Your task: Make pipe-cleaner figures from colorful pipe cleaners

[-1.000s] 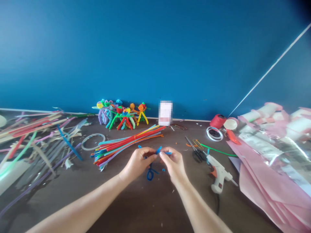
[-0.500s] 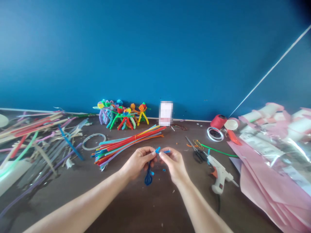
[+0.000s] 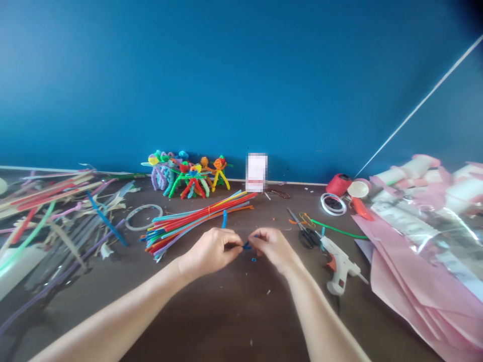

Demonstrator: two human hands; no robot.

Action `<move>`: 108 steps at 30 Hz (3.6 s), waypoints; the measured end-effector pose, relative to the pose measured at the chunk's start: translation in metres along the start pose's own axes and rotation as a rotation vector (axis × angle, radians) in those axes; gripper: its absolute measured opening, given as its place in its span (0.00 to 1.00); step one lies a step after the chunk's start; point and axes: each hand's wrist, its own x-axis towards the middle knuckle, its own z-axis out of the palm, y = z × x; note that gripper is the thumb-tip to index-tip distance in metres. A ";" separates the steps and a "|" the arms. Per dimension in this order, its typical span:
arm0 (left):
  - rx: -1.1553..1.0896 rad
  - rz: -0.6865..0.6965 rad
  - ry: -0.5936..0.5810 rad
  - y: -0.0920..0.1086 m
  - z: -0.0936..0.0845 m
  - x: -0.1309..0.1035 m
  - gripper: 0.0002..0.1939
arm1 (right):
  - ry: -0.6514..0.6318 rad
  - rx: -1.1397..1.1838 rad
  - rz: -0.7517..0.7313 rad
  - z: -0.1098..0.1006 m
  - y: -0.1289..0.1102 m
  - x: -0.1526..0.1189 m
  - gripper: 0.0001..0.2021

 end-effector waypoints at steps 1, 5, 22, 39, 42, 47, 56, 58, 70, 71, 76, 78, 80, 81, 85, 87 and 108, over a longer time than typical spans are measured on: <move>0.084 0.034 0.004 -0.001 0.001 -0.001 0.08 | 0.047 -0.133 -0.051 0.000 0.000 0.000 0.06; 0.219 0.007 0.026 -0.002 0.006 -0.006 0.08 | 0.183 -0.445 -0.220 0.004 0.001 -0.004 0.05; -0.673 -0.404 0.134 -0.004 0.001 0.008 0.07 | 0.145 -0.196 -0.419 0.017 -0.007 -0.011 0.05; -0.202 -0.209 -0.201 -0.001 -0.015 0.004 0.07 | -0.044 -0.055 -0.124 0.008 -0.004 -0.004 0.03; 0.160 -0.134 -0.113 0.001 -0.012 0.001 0.08 | 0.039 -0.197 -0.193 0.010 -0.002 -0.004 0.02; 0.398 -0.127 -0.002 -0.003 -0.001 -0.002 0.10 | 0.127 -0.377 -0.372 0.016 -0.001 -0.008 0.03; -0.362 -0.330 0.106 -0.001 -0.001 0.005 0.08 | 0.124 -0.170 -0.500 0.020 -0.003 -0.010 0.03; -0.613 -0.401 0.090 0.001 -0.003 0.007 0.07 | 0.128 0.008 -0.384 0.019 -0.001 -0.008 0.01; -0.936 -0.336 -0.198 -0.002 -0.008 0.002 0.06 | -0.145 0.576 -0.015 0.014 0.002 -0.002 0.05; -0.885 -0.330 -0.219 -0.002 -0.009 0.002 0.06 | -0.159 0.543 -0.010 0.013 0.002 -0.002 0.05; -0.437 -0.279 -0.237 -0.002 -0.015 0.005 0.08 | -0.096 0.262 -0.024 0.010 0.003 -0.001 0.05; -0.212 -0.223 -0.209 -0.001 -0.016 0.004 0.09 | -0.023 0.089 -0.066 0.011 0.003 -0.001 0.03; -0.009 -0.174 -0.160 0.001 -0.015 0.003 0.10 | 0.056 -0.101 -0.157 0.013 0.003 -0.002 0.02; 0.078 -0.162 -0.131 0.002 -0.014 0.001 0.10 | 0.092 -0.190 -0.221 0.014 0.003 -0.003 0.02; 0.290 -0.195 -0.031 0.001 -0.006 -0.002 0.09 | 0.141 -0.379 -0.472 0.020 0.001 -0.007 0.06; 0.272 -0.221 0.028 -0.001 -0.002 -0.002 0.08 | 0.129 -0.381 -0.528 0.022 -0.001 -0.009 0.06; -1.062 -0.400 -0.257 -0.002 -0.004 0.002 0.05 | -0.159 0.577 0.022 0.014 0.000 -0.005 0.07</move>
